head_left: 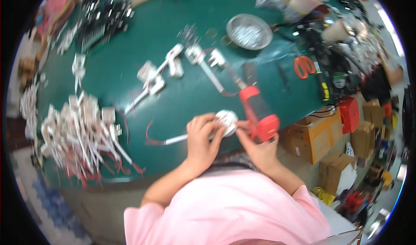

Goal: Assembling small electrical component housings by gluing wires into plastic casings using a hot glue gun.

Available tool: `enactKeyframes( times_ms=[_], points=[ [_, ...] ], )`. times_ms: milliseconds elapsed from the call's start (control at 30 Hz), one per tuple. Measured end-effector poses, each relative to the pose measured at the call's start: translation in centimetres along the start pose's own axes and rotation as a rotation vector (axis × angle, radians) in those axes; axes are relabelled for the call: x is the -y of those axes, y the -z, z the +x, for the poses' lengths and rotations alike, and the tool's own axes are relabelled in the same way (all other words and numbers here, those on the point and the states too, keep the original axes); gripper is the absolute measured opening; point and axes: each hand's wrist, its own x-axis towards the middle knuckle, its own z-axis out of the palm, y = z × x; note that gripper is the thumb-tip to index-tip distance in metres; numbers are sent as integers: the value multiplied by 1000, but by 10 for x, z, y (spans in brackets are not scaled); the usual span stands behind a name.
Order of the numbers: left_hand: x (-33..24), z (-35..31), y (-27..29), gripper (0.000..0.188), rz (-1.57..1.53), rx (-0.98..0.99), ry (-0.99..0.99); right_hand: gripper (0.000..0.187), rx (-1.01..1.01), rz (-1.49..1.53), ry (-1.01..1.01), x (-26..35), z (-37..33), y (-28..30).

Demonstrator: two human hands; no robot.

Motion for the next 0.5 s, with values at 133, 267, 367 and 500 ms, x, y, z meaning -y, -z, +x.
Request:
enactKeyframes(
  times_ms=[133,267,367,500],
  points=[
    [3,1,0,11,-77,-13,64,18,57,48,-105,10,1,-3],
    [6,-2,-1,9,-75,-46,84,24,47,69,-134,10,2,-2],
    [4,-3,-2,10,-68,-28,84,22,42,24,-132,12,-1,-1],
    [0,-7,-9,14,-69,-70,54,26,23,40,-67,18,-3,2]
  ],
)
